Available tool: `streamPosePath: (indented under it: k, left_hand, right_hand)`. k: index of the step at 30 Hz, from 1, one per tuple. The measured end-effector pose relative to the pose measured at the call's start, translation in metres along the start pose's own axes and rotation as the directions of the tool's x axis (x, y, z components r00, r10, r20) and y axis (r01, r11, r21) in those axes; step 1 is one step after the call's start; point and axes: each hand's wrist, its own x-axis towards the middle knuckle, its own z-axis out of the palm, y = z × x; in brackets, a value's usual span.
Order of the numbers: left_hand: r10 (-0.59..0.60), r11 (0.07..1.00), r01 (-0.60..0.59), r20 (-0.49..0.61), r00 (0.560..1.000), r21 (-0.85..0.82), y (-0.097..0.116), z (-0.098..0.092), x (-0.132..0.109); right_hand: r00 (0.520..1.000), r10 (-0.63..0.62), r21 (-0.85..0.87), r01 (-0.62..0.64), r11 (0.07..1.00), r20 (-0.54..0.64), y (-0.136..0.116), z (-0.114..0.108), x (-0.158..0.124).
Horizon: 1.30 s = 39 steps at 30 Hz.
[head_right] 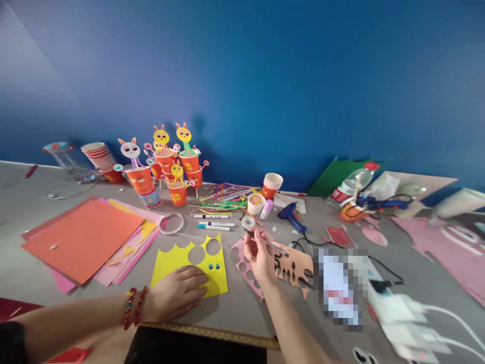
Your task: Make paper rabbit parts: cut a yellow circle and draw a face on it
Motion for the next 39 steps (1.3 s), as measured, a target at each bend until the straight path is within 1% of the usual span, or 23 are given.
streamPosePath:
  k: [4, 6, 8, 14, 19, 23, 27, 30, 33, 36, 39]
  left_hand:
    - [-0.007, 1.0, 0.005, 0.069, 0.998, 0.026, 0.004, -0.004, -0.003]
    - [-0.008, 1.0, 0.006, 0.094, 0.996, 0.013, 0.006, -0.009, -0.004]
    - [-0.015, 1.0, 0.017, 0.093, 0.996, -0.017, 0.008, -0.014, -0.006]
    - [-0.114, 0.99, 0.113, -0.006, 0.993, -0.08, 0.011, -0.026, -0.01]
    - [-0.16, 0.982, 0.151, -0.071, 0.985, -0.113, 0.006, -0.022, -0.011]
    - [-0.192, 0.976, 0.176, -0.13, 0.973, -0.126, 0.001, -0.018, -0.006]
    - [-0.206, 0.974, 0.186, -0.163, 0.965, -0.126, -0.002, -0.02, 0.0]
    - [-0.222, 0.972, 0.204, -0.179, 0.958, -0.113, -0.005, -0.022, 0.001]
    - [-0.24, 0.969, 0.222, -0.188, 0.952, -0.111, -0.008, -0.02, -0.002]
    - [-0.235, 0.971, 0.22, -0.207, 0.95, -0.094, -0.011, -0.016, -0.003]
    - [-0.187, 0.982, 0.175, -0.246, 0.951, -0.071, -0.013, -0.013, -0.002]
  right_hand:
    - [0.996, -0.08, -0.06, 0.078, 0.995, -0.039, 0.002, -0.002, -0.003]
    - [0.994, -0.106, -0.103, 0.102, 0.989, -0.033, 0.003, -0.003, -0.004]
    - [0.992, -0.126, -0.149, 0.123, 0.981, -0.015, 0.003, -0.004, -0.005]
    - [0.986, -0.157, -0.277, 0.169, 0.946, 0.064, 0.005, -0.004, -0.006]
    - [0.978, -0.173, -0.336, 0.202, 0.92, 0.116, 0.005, -0.006, -0.007]
    - [0.979, -0.181, -0.369, 0.204, 0.907, 0.096, -0.003, -0.006, -0.007]
    - [0.99, -0.133, -0.362, 0.143, 0.921, 0.051, -0.021, 0.0, -0.01]
    - [0.996, -0.056, -0.359, 0.077, 0.93, 0.067, -0.041, 0.004, -0.017]
    - [0.994, -0.001, -0.383, 0.044, 0.923, 0.112, -0.057, 0.006, -0.028]
    - [0.992, 0.018, -0.412, 0.035, 0.91, 0.123, -0.06, 0.003, -0.039]
    - [0.991, 0.029, -0.482, 0.037, 0.876, 0.128, -0.051, -0.003, -0.045]
